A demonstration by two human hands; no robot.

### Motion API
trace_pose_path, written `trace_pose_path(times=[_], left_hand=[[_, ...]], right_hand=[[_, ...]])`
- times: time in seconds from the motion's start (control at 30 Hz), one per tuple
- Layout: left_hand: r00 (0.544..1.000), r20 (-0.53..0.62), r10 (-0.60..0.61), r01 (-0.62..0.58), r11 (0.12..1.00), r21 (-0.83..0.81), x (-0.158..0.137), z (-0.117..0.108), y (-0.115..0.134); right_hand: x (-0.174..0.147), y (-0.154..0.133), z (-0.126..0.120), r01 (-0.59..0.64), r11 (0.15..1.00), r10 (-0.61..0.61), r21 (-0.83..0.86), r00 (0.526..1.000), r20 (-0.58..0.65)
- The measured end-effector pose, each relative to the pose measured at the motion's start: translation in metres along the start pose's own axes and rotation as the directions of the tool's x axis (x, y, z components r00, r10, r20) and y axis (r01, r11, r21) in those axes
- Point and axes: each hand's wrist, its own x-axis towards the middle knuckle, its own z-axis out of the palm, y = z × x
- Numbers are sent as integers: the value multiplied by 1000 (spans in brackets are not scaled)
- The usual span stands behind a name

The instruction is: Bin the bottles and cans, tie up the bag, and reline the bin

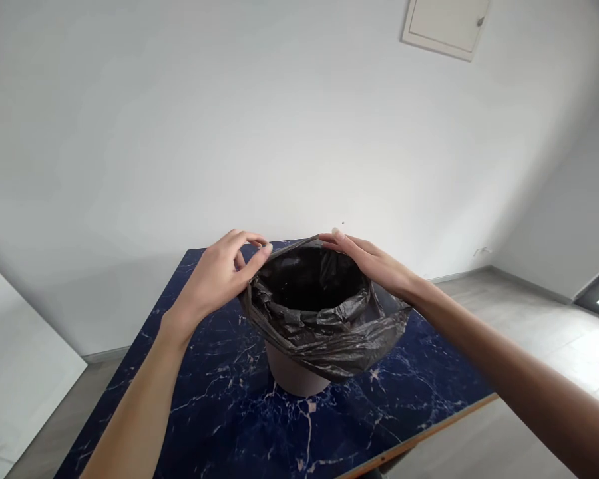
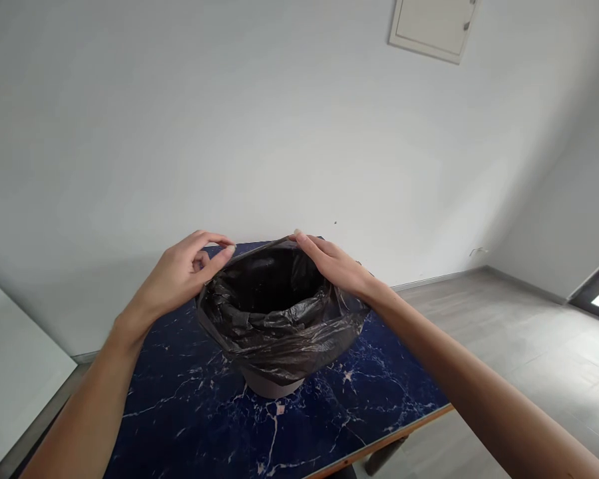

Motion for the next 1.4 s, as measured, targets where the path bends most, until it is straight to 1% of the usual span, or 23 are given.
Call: trace_pose_path(times=[0.1,0.17,0.23,0.3,0.37,0.4,0.43,0.5,0.57,0.63,0.7,0.77,0.8,0.87,0.9,0.93,0.97,1.0,1.07,1.13,1.23,1.3,1.4], left_hand=[[989,63,-134,135,991,-11,2,2,-8],[976,83,-199,204,978,-49,5,3,-15],[972,48,-229,233,966,-114,8,5,-21],[969,-16,-248,240,951,-195,11,9,-27],[960,-52,-276,253,929,-269,13,13,-35],[953,-49,-299,272,915,-298,15,16,-41],[945,-31,-326,300,899,-318,16,19,-47],[925,49,-378,374,873,-312,19,27,-61],[901,158,-403,432,861,-267,21,35,-75],[884,239,-403,454,863,-224,22,41,-84],[891,229,-393,440,872,-213,23,42,-85],[926,161,-343,375,887,-269,22,38,-80],[948,146,-282,315,891,-326,21,34,-75],[980,183,-75,153,874,-460,18,24,-66],[972,228,50,77,854,-514,17,18,-61],[946,281,162,17,841,-541,15,13,-58],[910,331,249,-32,840,-542,13,9,-54],[877,377,298,-68,853,-518,11,5,-51],[834,462,301,-96,904,-416,7,-1,-45],[817,532,224,-71,954,-292,2,-5,-39],[792,600,110,-16,987,-160,-4,-9,-33],[783,616,86,-9,992,-127,-5,-8,-34],[783,617,77,5,991,-131,-2,-1,-42]], right_hand=[[10,2,0,0,999,-2,52,1000,30],[17,6,0,3,997,-8,78,999,54],[23,12,0,3,995,-10,95,997,74],[29,18,0,-19,992,8,122,996,92],[34,25,0,-76,976,50,205,991,127],[35,29,1,-117,957,78,266,985,152],[37,34,3,-160,931,106,327,978,177],[38,44,7,-231,882,156,411,966,208],[35,54,12,-270,856,195,441,958,209],[29,64,17,-272,854,215,443,961,175],[21,70,21,-252,870,221,424,968,123],[10,71,25,-222,876,227,428,973,40],[5,70,27,-202,872,229,447,974,-5],[-7,66,32,-127,852,211,509,971,-111],[-14,64,34,-74,840,184,538,971,-154],[-20,62,37,-18,830,147,557,971,-188],[-27,62,41,34,825,109,565,970,-216],[-33,64,44,78,824,70,561,969,-237],[-46,70,49,123,839,9,531,971,-238],[-55,80,51,125,855,-21,503,978,-207],[-65,92,51,92,881,-27,463,989,-144],[-68,99,51,86,914,-38,396,991,-128],[-70,111,50,104,952,-75,287,991,-113]])
